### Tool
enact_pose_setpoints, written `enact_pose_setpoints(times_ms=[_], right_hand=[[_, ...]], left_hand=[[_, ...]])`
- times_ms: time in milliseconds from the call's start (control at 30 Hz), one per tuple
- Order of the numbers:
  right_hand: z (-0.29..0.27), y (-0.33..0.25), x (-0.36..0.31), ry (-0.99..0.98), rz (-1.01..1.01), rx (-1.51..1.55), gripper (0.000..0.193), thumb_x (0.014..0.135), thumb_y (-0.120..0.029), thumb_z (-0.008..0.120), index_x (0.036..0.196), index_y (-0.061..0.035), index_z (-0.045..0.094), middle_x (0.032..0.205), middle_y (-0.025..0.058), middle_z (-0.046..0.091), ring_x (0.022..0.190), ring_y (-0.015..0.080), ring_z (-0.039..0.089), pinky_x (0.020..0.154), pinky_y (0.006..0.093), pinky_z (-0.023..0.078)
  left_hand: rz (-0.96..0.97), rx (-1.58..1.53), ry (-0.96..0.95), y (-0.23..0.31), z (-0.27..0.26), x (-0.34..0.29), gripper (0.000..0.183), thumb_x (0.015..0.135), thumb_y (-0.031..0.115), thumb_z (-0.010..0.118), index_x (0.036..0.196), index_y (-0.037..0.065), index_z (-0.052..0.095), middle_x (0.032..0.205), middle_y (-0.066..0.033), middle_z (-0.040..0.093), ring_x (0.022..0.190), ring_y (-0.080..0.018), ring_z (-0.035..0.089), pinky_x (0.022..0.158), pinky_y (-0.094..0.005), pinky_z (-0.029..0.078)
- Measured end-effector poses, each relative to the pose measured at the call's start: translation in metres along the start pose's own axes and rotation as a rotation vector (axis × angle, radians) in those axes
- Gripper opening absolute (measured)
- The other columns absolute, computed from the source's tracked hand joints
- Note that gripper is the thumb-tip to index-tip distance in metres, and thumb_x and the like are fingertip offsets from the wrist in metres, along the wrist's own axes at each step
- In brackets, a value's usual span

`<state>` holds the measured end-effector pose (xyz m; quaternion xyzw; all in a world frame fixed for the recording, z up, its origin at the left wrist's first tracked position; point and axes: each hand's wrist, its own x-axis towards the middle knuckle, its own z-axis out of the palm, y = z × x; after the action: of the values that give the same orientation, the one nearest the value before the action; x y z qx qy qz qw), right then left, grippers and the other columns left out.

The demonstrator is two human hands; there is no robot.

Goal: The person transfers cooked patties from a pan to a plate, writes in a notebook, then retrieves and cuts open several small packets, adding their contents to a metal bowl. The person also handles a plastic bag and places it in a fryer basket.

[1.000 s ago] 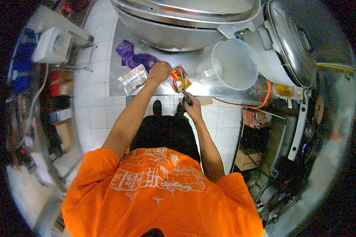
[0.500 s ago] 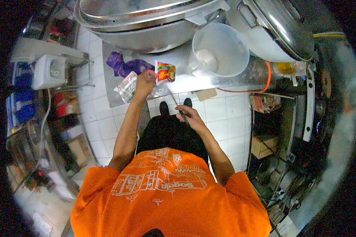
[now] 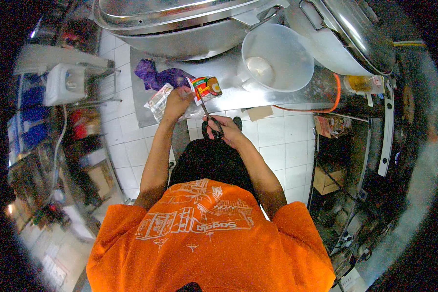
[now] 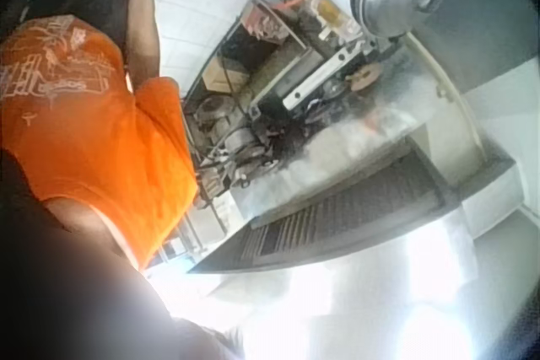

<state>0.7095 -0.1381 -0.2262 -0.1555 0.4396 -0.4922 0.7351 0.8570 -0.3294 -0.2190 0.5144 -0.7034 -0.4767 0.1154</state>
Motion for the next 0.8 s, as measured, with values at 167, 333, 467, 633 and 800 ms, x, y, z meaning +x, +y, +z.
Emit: enact_pose_setpoints(times_ms=[167,333,467,633,800], right_hand=[[0.000,-0.008,0.013,0.016,0.003,0.075,0.047,0.101,-0.038,0.071,0.130,-0.0009,0.064,0.084,0.0034,0.064,0.072,0.0136,0.061,0.064,0.0293,0.049],[0.002,-0.016,0.020,-0.023,0.024,0.088,0.048,0.100,-0.039,0.071,0.128,-0.0004,0.066,0.082,0.0033,0.064,0.069,0.0134,0.060,0.061,0.0283,0.048],[0.005,-0.025,0.029,0.037,0.040,-0.036,0.047,0.099,-0.033,0.073,0.132,-0.0003,0.065,0.082,0.0011,0.064,0.070,0.0120,0.061,0.065,0.0276,0.049],[-0.014,-0.037,-0.019,0.072,-0.155,-0.547,0.043,0.093,-0.021,0.080,0.127,-0.0013,0.064,0.083,-0.0009,0.065,0.073,0.0107,0.062,0.070,0.0299,0.052],[-0.048,-0.029,-0.067,0.473,-0.232,-0.870,0.045,0.086,-0.022,0.086,0.118,0.0002,0.063,0.086,0.0079,0.070,0.076,0.0186,0.067,0.071,0.0353,0.054]], left_hand=[[0.075,0.082,-0.014,-0.009,0.003,-0.002,0.028,0.087,0.025,0.078,0.102,0.001,0.075,0.088,-0.0211,0.075,0.081,-0.0286,0.073,0.079,-0.0407,0.054],[0.031,0.012,-0.125,-0.008,-0.011,-0.004,0.032,0.090,0.027,0.076,0.104,-0.002,0.074,0.092,-0.0173,0.075,0.086,-0.0260,0.072,0.082,-0.0397,0.054],[0.090,0.020,-0.231,-0.006,-0.019,-0.008,0.040,0.093,0.030,0.076,0.112,-0.004,0.071,0.104,-0.0174,0.076,0.091,-0.0243,0.071,0.085,-0.0387,0.054],[-0.021,-0.230,0.000,-0.017,-0.025,-0.008,0.040,0.095,0.023,0.075,0.125,-0.001,0.067,0.122,-0.0167,0.071,0.111,-0.0237,0.066,0.098,-0.0372,0.049],[-0.084,-0.449,-0.033,-0.018,-0.034,-0.013,0.045,0.097,0.023,0.075,0.132,-0.003,0.064,0.134,-0.0122,0.066,0.120,-0.0198,0.061,0.106,-0.0335,0.046]])
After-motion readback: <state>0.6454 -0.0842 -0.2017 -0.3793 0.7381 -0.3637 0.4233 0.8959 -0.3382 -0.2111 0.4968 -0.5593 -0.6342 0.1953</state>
